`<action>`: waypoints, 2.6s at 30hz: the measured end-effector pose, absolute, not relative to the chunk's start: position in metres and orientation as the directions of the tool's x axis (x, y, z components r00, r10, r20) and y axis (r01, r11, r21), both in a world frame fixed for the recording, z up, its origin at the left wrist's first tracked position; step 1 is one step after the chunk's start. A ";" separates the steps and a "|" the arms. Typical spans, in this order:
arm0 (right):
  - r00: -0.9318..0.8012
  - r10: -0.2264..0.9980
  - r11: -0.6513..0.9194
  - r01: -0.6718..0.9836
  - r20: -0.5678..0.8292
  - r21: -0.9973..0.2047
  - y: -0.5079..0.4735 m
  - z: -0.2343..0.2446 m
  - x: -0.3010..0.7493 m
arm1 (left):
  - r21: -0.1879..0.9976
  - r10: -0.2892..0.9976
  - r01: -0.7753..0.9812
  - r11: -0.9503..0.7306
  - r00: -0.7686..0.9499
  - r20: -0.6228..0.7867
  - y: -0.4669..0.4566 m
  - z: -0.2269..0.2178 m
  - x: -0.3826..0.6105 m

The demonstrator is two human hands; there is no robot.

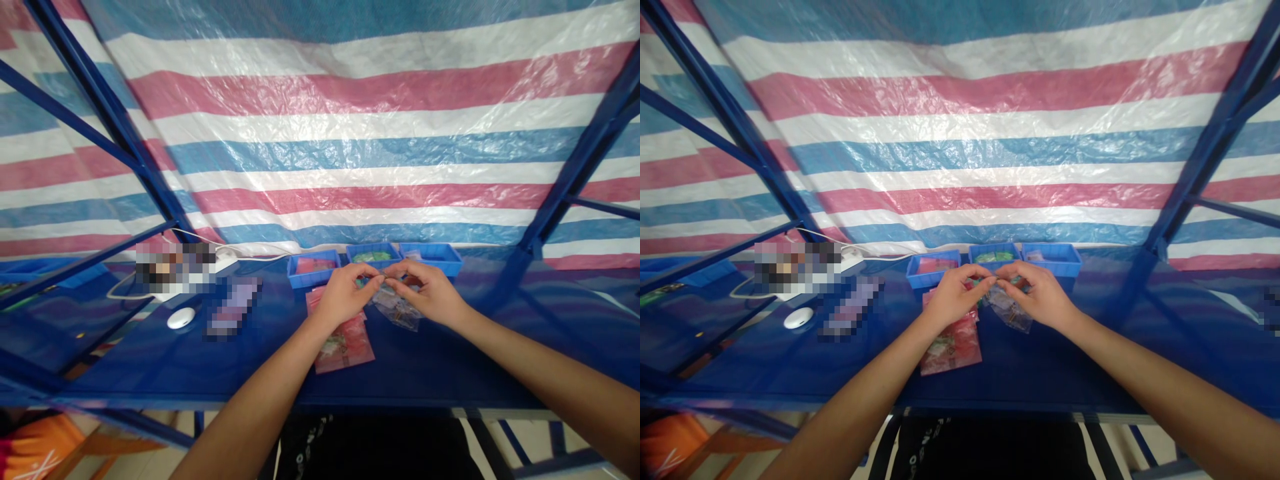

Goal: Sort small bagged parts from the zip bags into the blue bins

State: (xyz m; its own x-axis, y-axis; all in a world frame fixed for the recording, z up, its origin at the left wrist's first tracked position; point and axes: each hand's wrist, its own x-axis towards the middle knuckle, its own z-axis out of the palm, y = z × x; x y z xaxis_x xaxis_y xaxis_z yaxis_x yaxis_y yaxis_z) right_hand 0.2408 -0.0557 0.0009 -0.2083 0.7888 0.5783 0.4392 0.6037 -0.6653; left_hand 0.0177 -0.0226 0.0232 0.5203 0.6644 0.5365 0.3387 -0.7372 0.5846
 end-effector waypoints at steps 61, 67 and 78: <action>-0.274 0.861 0.496 0.263 0.429 -0.828 -0.051 -0.009 0.242 | 0.481 0.585 0.335 -0.810 0.500 0.639 -0.023 0.023 0.020; -0.265 0.848 0.529 0.388 0.459 -0.755 -0.051 -0.008 0.242 | 0.528 0.597 0.293 -0.798 0.513 0.618 -0.023 0.021 0.020; -0.273 0.834 0.552 0.428 0.480 -0.715 -0.053 -0.008 0.240 | 0.596 0.639 0.270 -0.756 0.499 0.585 -0.022 0.019 0.020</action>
